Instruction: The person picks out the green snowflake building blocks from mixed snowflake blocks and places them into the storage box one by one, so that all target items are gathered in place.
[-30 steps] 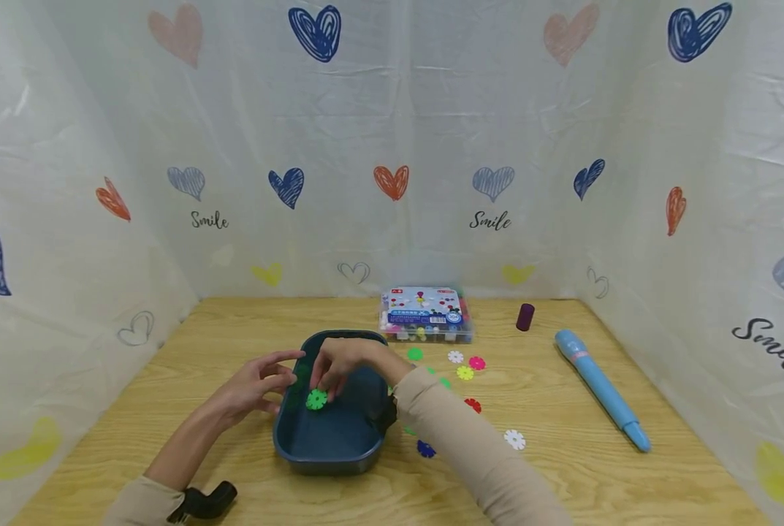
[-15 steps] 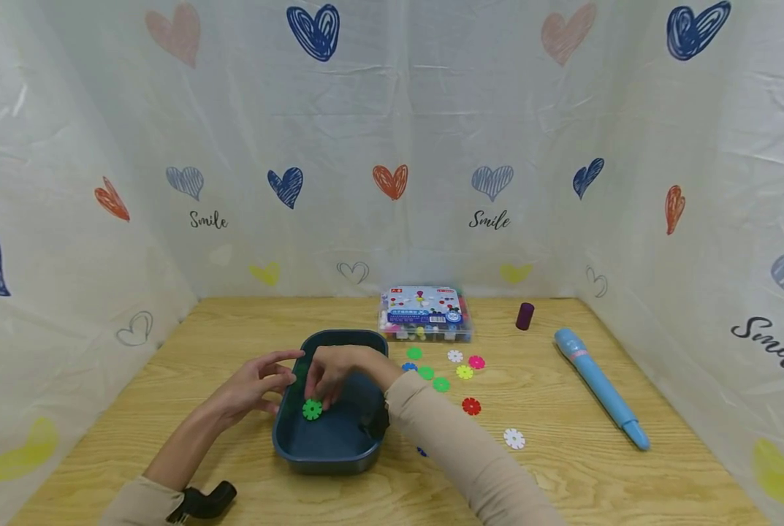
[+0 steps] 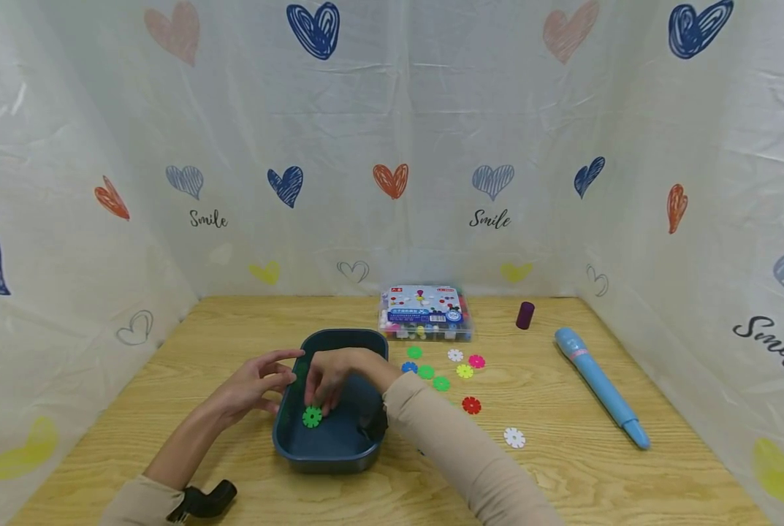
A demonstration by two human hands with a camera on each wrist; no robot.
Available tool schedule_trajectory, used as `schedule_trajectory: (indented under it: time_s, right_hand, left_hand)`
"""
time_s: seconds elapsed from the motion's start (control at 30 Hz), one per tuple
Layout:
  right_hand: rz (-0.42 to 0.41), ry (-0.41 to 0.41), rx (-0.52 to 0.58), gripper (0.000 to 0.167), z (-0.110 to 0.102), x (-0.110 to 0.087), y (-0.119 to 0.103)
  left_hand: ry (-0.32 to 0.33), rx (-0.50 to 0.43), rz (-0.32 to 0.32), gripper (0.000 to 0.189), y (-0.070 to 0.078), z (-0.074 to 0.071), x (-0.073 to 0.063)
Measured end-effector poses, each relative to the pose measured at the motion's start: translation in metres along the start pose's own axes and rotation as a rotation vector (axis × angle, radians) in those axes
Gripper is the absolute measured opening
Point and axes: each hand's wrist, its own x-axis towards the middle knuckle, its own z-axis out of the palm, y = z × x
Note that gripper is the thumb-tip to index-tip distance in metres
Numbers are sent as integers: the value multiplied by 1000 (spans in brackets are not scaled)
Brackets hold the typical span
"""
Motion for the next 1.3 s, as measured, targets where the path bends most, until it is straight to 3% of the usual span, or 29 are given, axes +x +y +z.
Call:
schedule_trajectory:
  time_s: [0.27,0.47,0.63,0.87,1.3]
  right_hand:
    - [-32,26,13,15,-4,-6,3]
    - [-114,72,-2,21,-15,-26,9]
    - [-176,125,-40,26,-28,-51,16]
    - [-177,214,-98,27,-42,-96,31]
    - [-158,339,-89,22,-41,-170,92]
  left_hand:
    - [15,5,-15,60,-1,1,1]
    - [20,4,-12,60,-2,3,2]
    - [37,20,-28,60,-1,3,3]
    - [52,23,-32,58,-3,3,2]
    - [53,28,-30,60,-2,3,0]
